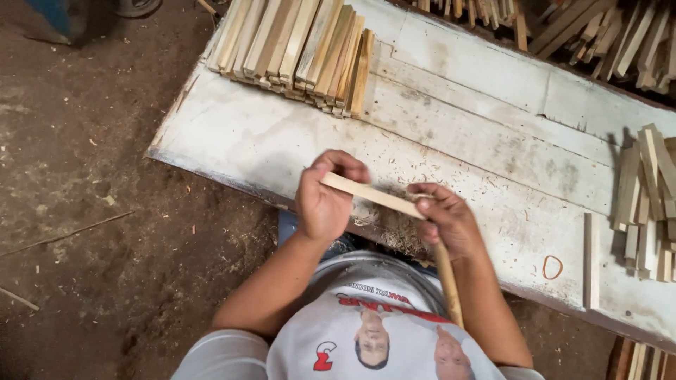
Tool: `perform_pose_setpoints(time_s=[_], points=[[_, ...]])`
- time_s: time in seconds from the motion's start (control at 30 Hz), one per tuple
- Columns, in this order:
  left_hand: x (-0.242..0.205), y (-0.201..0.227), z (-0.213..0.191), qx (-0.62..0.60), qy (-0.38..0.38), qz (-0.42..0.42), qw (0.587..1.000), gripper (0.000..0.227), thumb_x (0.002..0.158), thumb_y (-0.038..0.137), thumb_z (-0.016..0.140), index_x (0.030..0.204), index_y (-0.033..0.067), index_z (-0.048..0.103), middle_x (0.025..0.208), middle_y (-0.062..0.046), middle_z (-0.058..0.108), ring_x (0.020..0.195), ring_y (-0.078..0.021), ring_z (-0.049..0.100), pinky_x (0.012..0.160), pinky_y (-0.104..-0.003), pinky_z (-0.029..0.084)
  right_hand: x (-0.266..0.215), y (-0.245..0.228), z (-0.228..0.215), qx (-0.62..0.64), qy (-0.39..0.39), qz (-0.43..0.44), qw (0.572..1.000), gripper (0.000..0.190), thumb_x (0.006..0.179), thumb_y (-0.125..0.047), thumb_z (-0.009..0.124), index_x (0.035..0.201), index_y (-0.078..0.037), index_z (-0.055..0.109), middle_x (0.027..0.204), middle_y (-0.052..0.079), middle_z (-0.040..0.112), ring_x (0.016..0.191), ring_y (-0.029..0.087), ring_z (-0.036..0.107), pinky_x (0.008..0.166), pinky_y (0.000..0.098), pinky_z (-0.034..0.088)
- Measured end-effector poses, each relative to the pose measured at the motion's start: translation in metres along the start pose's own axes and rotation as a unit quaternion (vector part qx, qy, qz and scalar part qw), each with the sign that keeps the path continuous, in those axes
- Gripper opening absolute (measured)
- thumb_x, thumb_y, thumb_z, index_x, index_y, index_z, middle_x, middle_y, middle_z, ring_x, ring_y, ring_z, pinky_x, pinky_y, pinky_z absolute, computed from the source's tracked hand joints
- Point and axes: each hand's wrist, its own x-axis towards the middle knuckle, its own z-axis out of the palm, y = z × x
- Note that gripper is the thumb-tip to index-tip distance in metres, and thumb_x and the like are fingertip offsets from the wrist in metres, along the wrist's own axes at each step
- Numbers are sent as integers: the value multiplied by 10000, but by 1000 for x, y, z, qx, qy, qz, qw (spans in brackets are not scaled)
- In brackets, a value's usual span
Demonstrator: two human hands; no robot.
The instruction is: The person is using a small blade to scrape and clean the ends of thin wooden sticks, likely preparing them for assembly.
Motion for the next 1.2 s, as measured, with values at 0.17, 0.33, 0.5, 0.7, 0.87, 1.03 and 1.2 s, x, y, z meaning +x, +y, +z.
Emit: perform_pose_setpoints(time_s=[0.17,0.33,0.5,0.7,0.87,1.03,1.2], points=[[-23,47,-9,280,-288,-195,895,439,988,0,403,1381,-137,544,1259,-386,638,1174,-485,654,1033,-537,538,-1,-43,-3,-131,87,-92,983,440,888,5,707,1314,2,595,772,94,587,413,77,480,342,203,387],[-22,26,13,331,-337,-261,842,577,937,-2,629,1474,-127,457,1138,-372,686,1025,-404,738,863,-413,648,-8,-50,66,-200,68,-84,974,487,777,70,783,1243,24,650,740,144,618,394,115,530,321,235,420],[-12,32,50,473,-269,12,839,173,959,219,697,904,69,765,798,-69,642,700,-233,700,565,-312,540,-7,-64,74,-122,-15,-144,982,534,780,75,768,1289,78,607,758,232,626,421,209,608,314,259,472],[-17,21,46,449,-175,149,863,179,926,117,756,1061,1,754,1058,-118,709,859,-262,768,692,-310,669,-24,-58,62,-65,-50,-217,973,431,990,-137,599,1352,90,543,818,221,590,465,162,583,337,258,492],[-27,23,52,500,-129,239,823,265,893,4,740,1148,-69,724,1011,-249,757,821,-371,776,621,-367,676,-32,-49,90,-70,-69,-192,976,454,949,32,571,1394,97,510,795,165,552,479,176,595,356,277,521],[-24,27,56,555,-145,290,766,323,886,-48,715,1203,-109,701,1028,-320,741,821,-410,767,614,-395,679,-29,-52,100,-86,-75,-183,976,464,940,55,557,1396,102,489,782,175,556,469,183,593,343,278,520],[-25,31,61,592,-166,314,723,231,871,-63,718,1097,-111,729,1014,-323,743,794,-411,769,592,-430,673,-28,-53,102,-88,-69,-181,977,438,935,74,564,1368,90,506,773,166,555,451,186,587,333,286,506]])
